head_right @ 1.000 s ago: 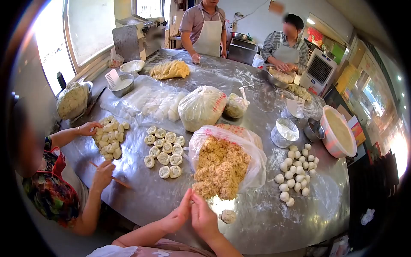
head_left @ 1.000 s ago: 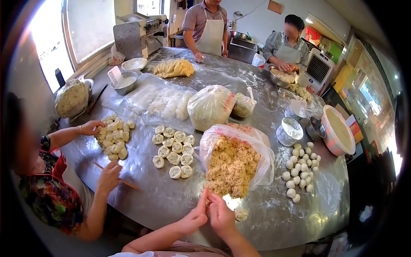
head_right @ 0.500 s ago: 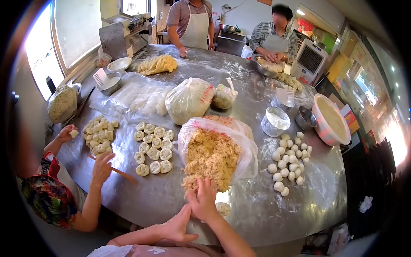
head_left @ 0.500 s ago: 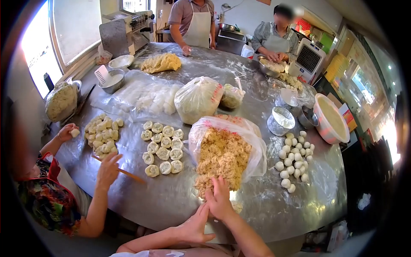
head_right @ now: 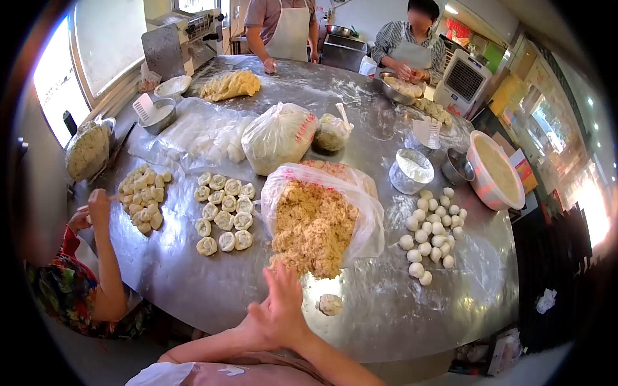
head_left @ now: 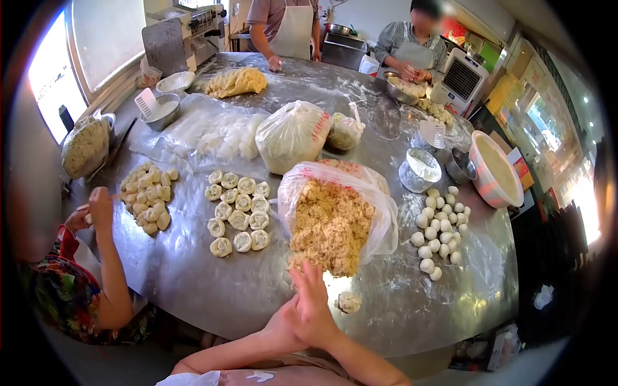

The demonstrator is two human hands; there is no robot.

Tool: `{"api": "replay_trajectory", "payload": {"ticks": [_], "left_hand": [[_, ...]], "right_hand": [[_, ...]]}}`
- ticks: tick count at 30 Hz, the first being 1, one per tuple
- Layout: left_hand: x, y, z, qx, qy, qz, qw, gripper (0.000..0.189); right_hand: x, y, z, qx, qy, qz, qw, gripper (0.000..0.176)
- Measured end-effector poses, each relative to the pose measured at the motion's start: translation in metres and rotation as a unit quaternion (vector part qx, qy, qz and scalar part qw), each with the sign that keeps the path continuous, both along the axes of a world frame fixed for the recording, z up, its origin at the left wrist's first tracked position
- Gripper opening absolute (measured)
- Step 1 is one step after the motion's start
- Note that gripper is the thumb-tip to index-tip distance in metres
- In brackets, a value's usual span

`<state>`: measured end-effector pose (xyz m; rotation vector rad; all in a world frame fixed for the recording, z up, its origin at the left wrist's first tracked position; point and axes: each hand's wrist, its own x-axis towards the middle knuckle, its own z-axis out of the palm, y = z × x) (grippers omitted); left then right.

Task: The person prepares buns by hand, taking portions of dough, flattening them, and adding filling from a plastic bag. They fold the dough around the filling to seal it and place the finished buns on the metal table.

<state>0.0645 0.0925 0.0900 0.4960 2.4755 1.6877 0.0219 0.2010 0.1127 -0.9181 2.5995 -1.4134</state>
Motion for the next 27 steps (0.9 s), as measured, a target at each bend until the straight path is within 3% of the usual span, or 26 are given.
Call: {"api": "replay_trajectory", "payload": {"ticks": [3, 7, 8, 11, 12, 16, 20, 22, 25, 27], "left_hand": [[0.007, 0.007, 0.028, -0.06, -0.075, -0.013, 0.995, 0.068], [0.001, -0.003, 0.014, -0.088, 0.07, 0.015, 0.994, 0.058], [-0.002, -0.005, -0.008, -0.09, 0.06, 0.023, 0.994, 0.047], [-0.006, -0.012, -0.013, -0.145, -0.068, 0.047, 0.986, 0.033], [-0.002, -0.011, -0.021, -0.127, 0.015, 0.103, 0.986, 0.024], [0.003, -0.017, -0.014, -0.054, 0.023, 0.12, 0.991, 0.028], [0.006, -0.014, -0.019, 0.002, -0.011, 0.161, 0.987, 0.015], [0.014, -0.015, -0.023, -0.031, -0.11, 0.117, 0.987, 0.013], [0.015, -0.019, -0.006, -0.025, -0.257, 0.031, 0.966, 0.019], [0.016, -0.021, 0.009, 0.007, -0.314, -0.034, 0.949, 0.026]], "right_hand": [[-0.026, 0.008, -0.03, -0.017, -0.102, -0.131, 0.986, 0.071], [0.008, 0.003, 0.001, -0.077, -0.053, 0.008, 0.996, 0.068], [0.012, 0.002, 0.004, -0.065, -0.073, 0.003, 0.995, 0.067], [0.008, 0.01, -0.01, -0.045, -0.057, -0.004, 0.997, 0.06], [0.009, 0.012, -0.009, -0.025, -0.013, -0.009, 1.0, 0.045], [0.012, 0.014, -0.002, 0.011, 0.088, -0.039, 0.995, 0.029], [0.02, 0.018, -0.001, 0.028, -0.016, -0.047, 0.998, 0.021], [0.026, 0.02, -0.007, 0.015, -0.061, -0.053, 0.997, 0.02], [0.024, 0.029, -0.017, 0.014, -0.001, -0.055, 0.998, 0.016], [0.014, 0.047, -0.024, 0.05, 0.042, -0.123, 0.99, 0.01]]}}
